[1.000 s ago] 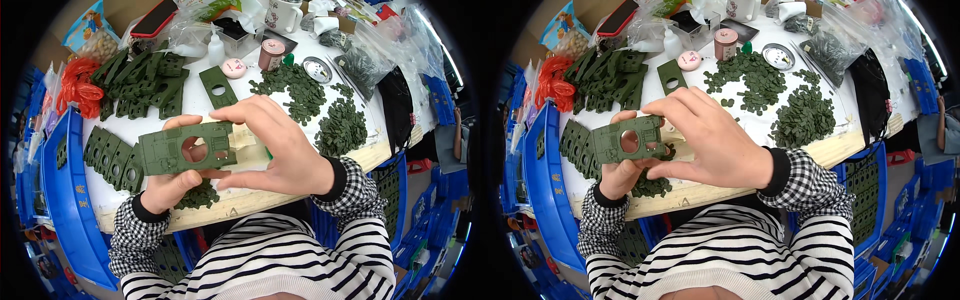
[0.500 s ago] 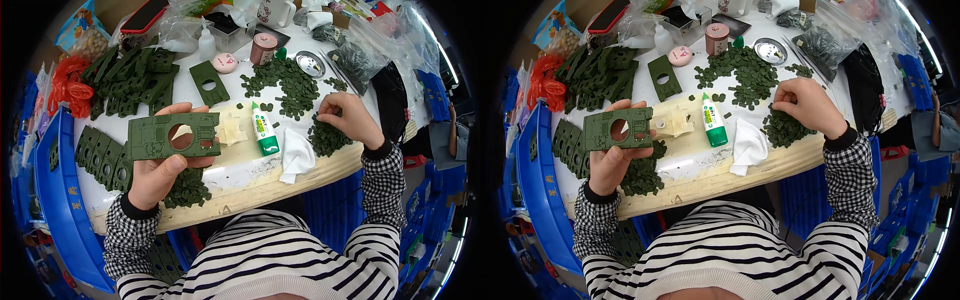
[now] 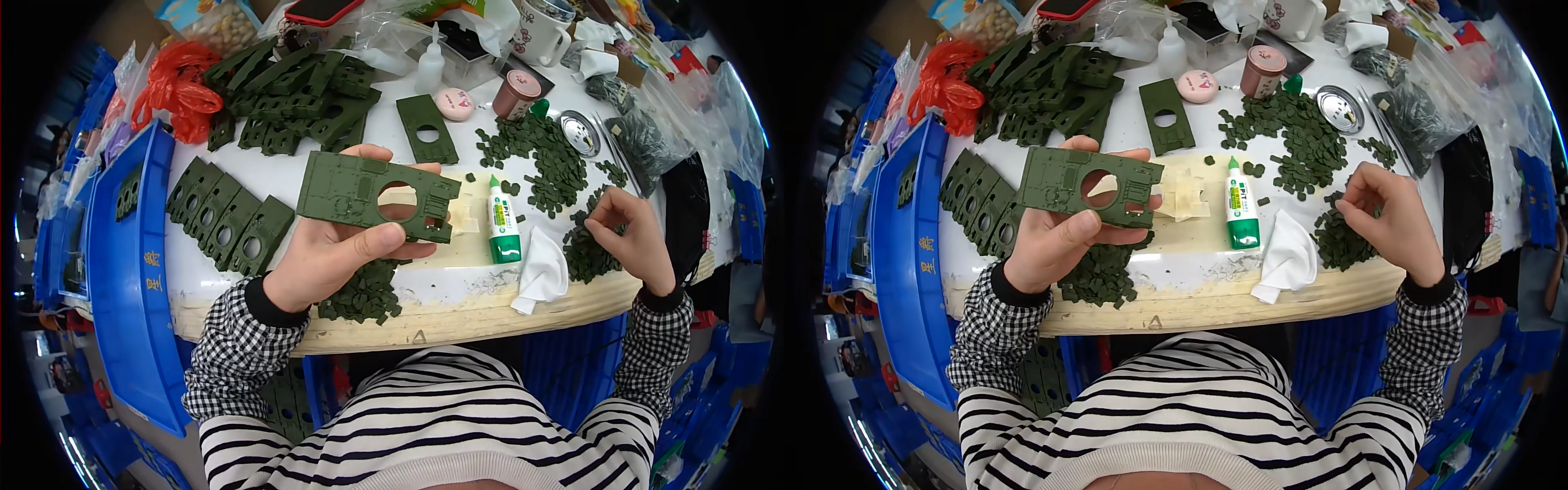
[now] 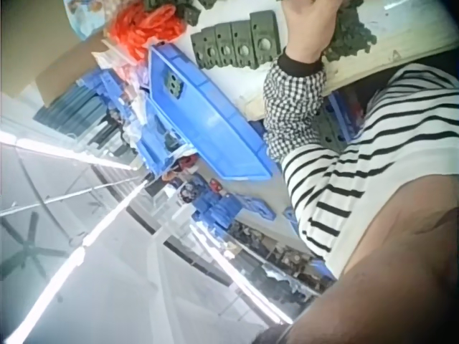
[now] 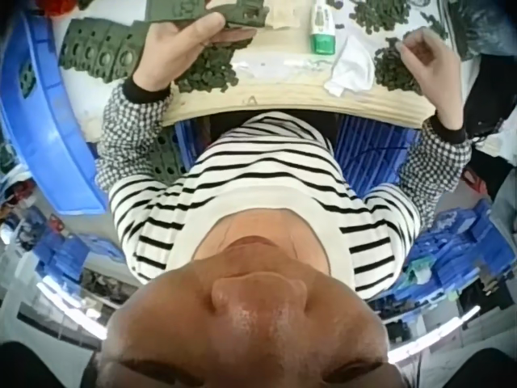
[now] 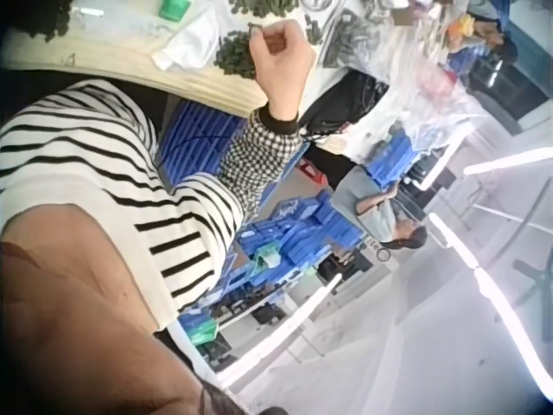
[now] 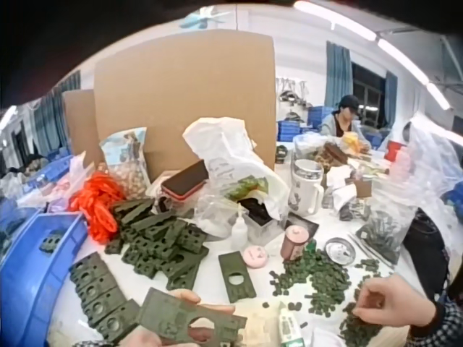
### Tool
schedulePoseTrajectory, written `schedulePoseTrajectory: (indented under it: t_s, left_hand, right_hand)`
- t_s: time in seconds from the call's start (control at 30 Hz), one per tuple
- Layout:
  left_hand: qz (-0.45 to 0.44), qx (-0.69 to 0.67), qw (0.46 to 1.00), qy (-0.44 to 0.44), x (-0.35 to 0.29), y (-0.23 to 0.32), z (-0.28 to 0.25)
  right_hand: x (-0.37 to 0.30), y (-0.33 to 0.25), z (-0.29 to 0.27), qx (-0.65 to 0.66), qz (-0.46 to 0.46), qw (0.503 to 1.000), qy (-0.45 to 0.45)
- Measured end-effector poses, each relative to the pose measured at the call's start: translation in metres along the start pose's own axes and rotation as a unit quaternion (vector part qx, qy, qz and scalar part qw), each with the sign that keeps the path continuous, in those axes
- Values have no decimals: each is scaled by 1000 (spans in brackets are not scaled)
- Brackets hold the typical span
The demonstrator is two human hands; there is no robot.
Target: Assembling small plastic components for toy tank models at a production workbench.
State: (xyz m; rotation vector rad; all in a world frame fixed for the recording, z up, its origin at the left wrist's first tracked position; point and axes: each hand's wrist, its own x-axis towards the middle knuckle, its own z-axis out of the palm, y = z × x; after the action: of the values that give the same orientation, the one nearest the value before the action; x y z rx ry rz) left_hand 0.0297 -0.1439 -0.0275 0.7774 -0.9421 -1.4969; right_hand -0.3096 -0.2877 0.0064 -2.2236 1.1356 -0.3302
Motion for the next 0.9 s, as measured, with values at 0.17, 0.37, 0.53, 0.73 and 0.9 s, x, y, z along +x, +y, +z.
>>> schedulePoseTrajectory:
  t_s: [0.17, 0.37, 0.53, 0.73, 0.9]
  left_hand:
    - [5, -2, 1000, -8, 3, -2, -1]
    - [17, 0, 1000, 16, 6, 2, -5]
    - [13, 13, 999, 34, 5, 6, -6]
    - [7, 34, 999, 32, 3, 8, -2]
    - [5, 35, 999, 32, 2, 6, -1]
  right_hand:
    - [2, -30, 11, 113, -99, 986, 72]
    - [37, -90, 32, 182, -209, 960, 35]
    - [54, -104, 55, 341, -136, 929, -53]
    - [56, -106, 68, 347, -134, 926, -59]
    - [56, -105, 70, 248, -192, 949, -43]
